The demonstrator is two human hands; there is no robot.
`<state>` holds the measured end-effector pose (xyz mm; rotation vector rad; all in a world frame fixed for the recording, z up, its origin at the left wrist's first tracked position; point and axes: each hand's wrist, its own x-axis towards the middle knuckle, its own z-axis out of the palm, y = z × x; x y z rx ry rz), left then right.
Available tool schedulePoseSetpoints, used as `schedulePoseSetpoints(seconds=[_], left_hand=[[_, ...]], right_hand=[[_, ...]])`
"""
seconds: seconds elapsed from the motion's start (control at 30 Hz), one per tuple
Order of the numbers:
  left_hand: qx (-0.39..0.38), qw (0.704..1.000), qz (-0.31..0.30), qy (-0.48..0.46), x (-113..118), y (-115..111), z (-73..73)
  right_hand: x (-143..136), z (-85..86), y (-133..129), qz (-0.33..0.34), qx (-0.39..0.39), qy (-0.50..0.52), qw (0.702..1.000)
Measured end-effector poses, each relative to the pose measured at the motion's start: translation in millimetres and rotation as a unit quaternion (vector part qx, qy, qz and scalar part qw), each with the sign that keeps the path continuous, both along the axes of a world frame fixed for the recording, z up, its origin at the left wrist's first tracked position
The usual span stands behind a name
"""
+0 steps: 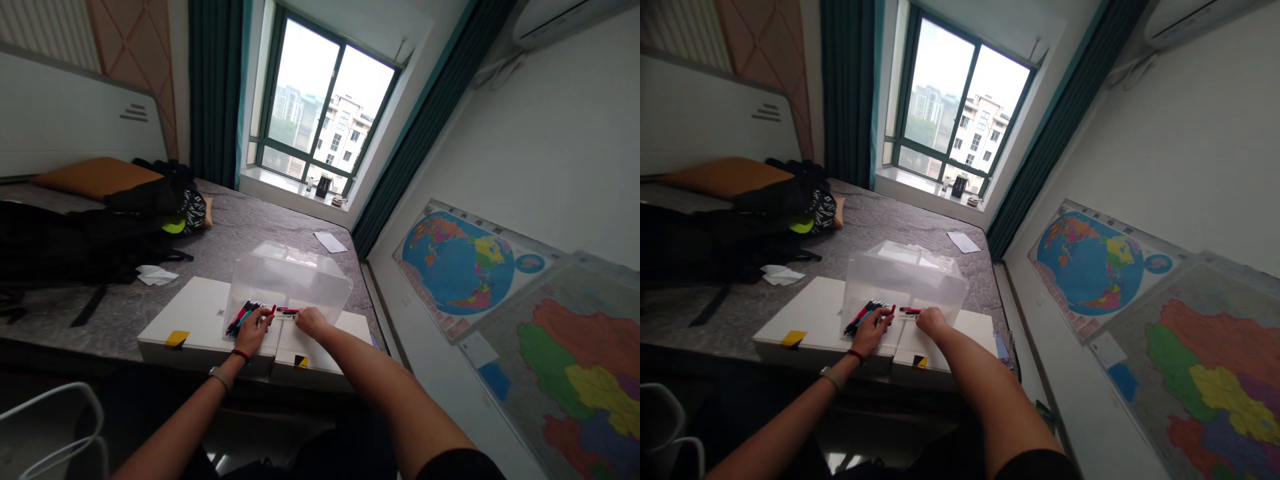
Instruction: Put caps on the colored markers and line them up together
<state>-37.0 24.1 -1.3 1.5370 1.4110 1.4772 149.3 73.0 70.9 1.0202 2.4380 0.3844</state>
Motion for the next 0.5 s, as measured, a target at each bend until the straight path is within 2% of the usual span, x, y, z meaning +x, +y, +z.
schedulePoseSetpoints(seconds=[0.17,0.5], left_hand=[[-0.006,1.000,-0.008,-0.001,1,-1,2.1],[-0.004,1.000,-0.013,-0.011,2,0,-1.3]], right_hand=[[2,-6.1,3,-0.001,-0.011,-0.004,1.000],[2,6.2,11,0.019,-0.060,-0.061,0.996]])
